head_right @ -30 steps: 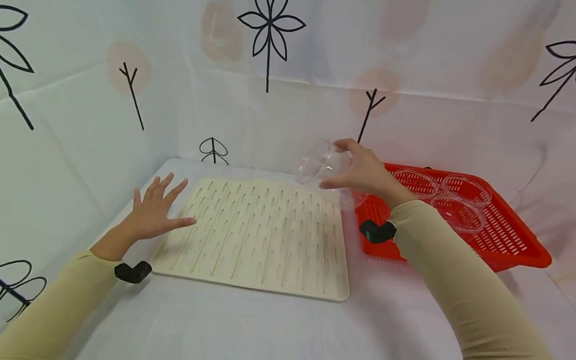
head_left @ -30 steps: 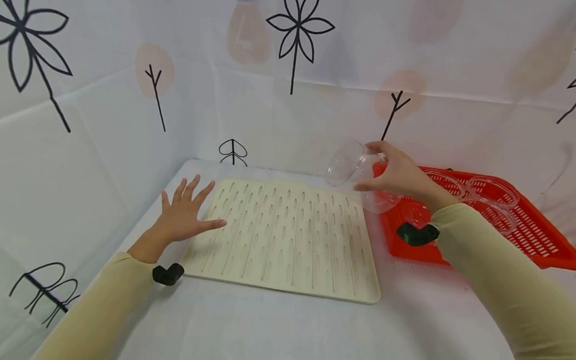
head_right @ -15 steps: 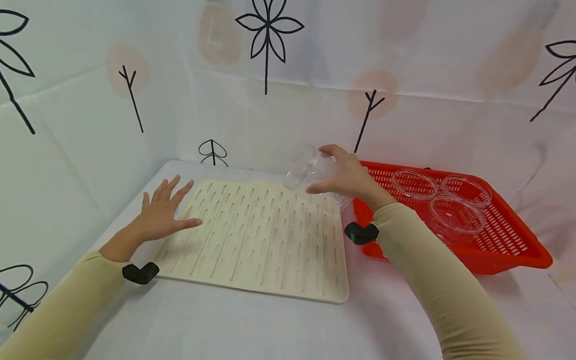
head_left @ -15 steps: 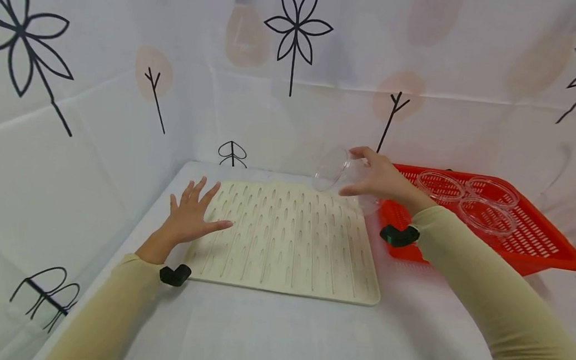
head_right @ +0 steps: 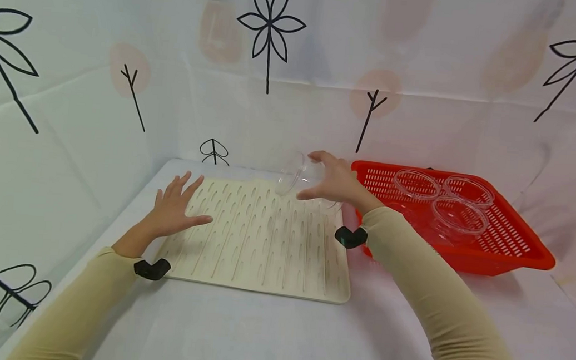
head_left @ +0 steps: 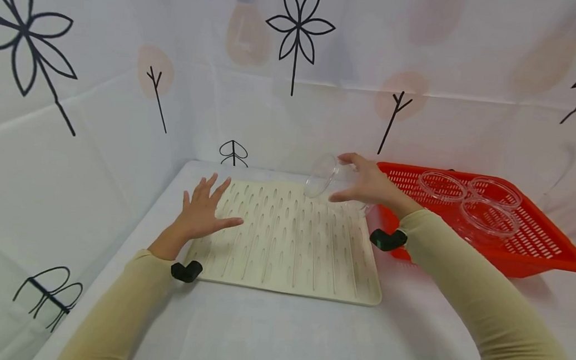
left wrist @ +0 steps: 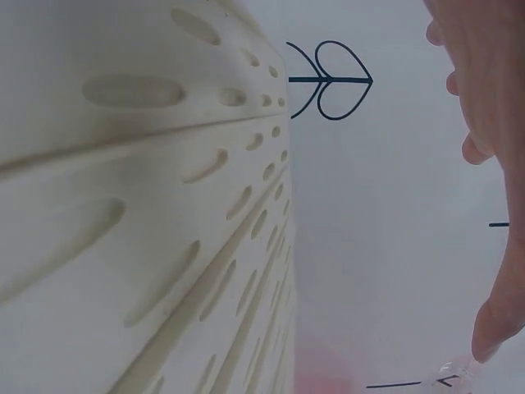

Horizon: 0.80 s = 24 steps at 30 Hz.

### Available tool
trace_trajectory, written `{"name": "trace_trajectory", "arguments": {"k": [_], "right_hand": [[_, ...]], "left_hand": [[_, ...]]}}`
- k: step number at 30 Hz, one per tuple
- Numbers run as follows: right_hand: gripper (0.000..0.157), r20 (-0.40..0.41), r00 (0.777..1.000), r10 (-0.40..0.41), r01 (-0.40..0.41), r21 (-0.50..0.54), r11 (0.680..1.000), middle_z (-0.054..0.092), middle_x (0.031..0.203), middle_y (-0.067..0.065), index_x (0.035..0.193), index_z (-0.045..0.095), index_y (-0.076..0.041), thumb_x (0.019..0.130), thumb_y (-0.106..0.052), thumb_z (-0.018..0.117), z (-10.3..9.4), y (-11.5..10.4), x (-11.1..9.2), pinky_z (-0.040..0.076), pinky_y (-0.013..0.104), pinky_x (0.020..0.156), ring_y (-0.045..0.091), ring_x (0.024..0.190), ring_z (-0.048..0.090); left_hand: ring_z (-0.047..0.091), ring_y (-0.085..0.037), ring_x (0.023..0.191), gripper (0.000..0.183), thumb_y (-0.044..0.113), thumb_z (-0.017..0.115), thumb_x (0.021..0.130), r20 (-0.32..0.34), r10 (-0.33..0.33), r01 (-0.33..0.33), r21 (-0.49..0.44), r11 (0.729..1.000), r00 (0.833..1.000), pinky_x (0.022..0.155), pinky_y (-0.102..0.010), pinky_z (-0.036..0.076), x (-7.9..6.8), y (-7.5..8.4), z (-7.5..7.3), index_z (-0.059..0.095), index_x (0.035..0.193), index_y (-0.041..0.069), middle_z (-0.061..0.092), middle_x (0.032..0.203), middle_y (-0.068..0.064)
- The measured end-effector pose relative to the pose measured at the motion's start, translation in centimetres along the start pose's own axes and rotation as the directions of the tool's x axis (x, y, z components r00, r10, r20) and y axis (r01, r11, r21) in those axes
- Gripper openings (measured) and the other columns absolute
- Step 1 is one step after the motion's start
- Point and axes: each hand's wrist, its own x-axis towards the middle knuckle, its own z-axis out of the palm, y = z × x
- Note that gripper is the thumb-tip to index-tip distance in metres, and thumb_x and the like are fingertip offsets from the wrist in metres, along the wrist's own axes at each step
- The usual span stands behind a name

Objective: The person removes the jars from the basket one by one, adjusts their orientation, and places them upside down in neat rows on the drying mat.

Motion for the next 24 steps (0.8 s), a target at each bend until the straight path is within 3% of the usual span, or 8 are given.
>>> {"name": "trace_trajectory", "arguments": {"k": [7,24], "right_hand": [[0.091,-0.003,1.0,-0.004,0.004,-0.007,1.0,0.04,0.137,0.013,0.139,0.037,-0.015,0.064,-0.035,0.085,0.8,-0.2,0.1,0.043,0.057,0.085,0.038,0.117,0.041],[0.092,0.0,0.999,-0.05,0.05,-0.109,0.993,0.04,0.138,0.013,0.14,0.038,-0.016,0.064,-0.038,0.085,1.7,-0.9,0.0,0.035,0.061,0.091,0.036,0.122,0.034]], "left_hand": [[-0.008,-0.032,0.139,0.106,0.075,0.057,0.071,-0.003,0.012,-0.012,-0.04,0.999,1.0,0.101,-0.065,-0.003,0.6,1.0,-0.2,0.005,0.151,0.028,-0.003,0.155,-0.008],[0.004,-0.036,0.138,0.111,0.069,0.066,0.068,-0.068,0.097,-0.104,-0.105,0.989,0.993,0.102,-0.064,0.011,2.1,3.3,-0.2,0.006,0.151,0.026,0.0,0.154,-0.009]]}}
